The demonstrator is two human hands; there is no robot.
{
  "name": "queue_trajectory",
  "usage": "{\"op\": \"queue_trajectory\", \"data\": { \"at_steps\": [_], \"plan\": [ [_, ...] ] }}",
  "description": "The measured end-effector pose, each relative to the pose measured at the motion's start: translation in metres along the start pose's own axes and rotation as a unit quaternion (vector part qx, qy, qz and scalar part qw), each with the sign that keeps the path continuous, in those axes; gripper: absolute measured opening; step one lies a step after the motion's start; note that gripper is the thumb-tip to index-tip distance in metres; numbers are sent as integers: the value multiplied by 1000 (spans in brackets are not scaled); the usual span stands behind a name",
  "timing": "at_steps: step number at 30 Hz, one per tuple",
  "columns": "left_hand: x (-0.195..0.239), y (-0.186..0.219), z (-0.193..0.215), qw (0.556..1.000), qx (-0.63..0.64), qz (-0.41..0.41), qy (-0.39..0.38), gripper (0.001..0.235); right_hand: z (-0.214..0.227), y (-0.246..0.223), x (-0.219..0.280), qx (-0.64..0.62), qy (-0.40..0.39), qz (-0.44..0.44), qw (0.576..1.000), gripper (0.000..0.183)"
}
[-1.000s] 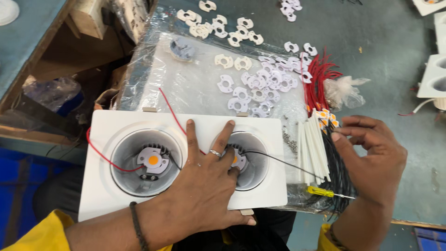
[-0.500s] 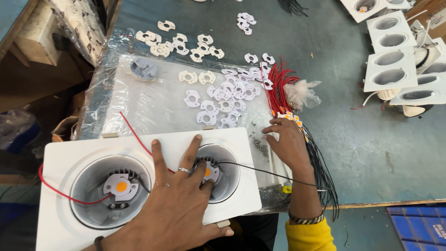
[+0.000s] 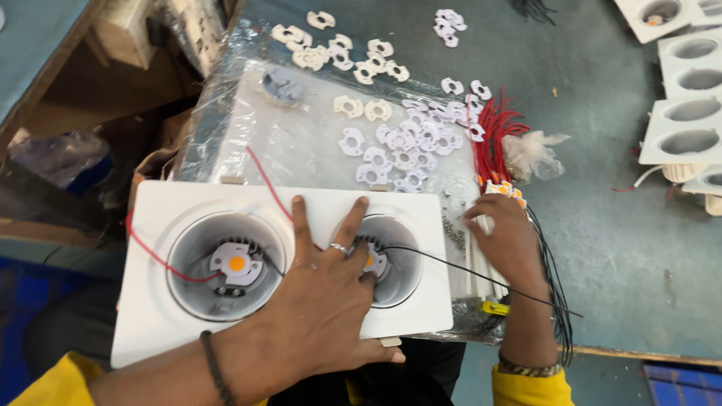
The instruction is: The person assembles recessed lighting fixtures by placing LED modules into white housing units, securing them with screws using a green power drill, and connecting red and black wires. The person repeats this process for multiple units on a workbench.
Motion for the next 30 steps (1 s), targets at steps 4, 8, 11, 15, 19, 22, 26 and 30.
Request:
{"op": "queue_trajectory", "data": {
  "at_steps": [4, 8, 11, 15, 19, 22, 26, 30],
  "plan": [
    [3, -1, 0, 1000, -1, 12, -24, 99, 72, 2, 4, -253, 58, -116, 959, 15],
    [5, -2, -4, 998, -5, 25, -53, 96, 112, -78, 9, -194, 25, 113, 974, 16],
    [6, -2, -3, 999, -7, 8, -35, 97, 90, -135, 1, -80, -14, 199, 976, 10],
    [8, -2, -1, 1000, -17, -12, 2, 100, 74, -157, -9, -21, -50, 186, 981, 12],
    [7, -3, -4, 1000, -16, -3, -12, 100, 68, -155, -12, -4, -107, 177, 978, 13],
    [5, -4, -5, 1000, -13, 3, -28, 99, 59, -154, -11, 26, -123, 175, 977, 13],
    [6, -3, -2, 999, -12, 4, -29, 97, 60, -155, -15, 25, -98, 202, 974, 11],
    [7, -3, -3, 998, -11, 19, -60, 93, 116, -134, -40, -117, 0, 222, 968, 22]
  ]
}}
Point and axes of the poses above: each hand's wrist, its own x-axis away from the middle knuckle, its own z-axis out of the back of the hand, y = z × x, the point moved 6 cm from there along -x, towards the middle knuckle, and after that the axes turned 15 degrees about x, right-handed, at the moved point
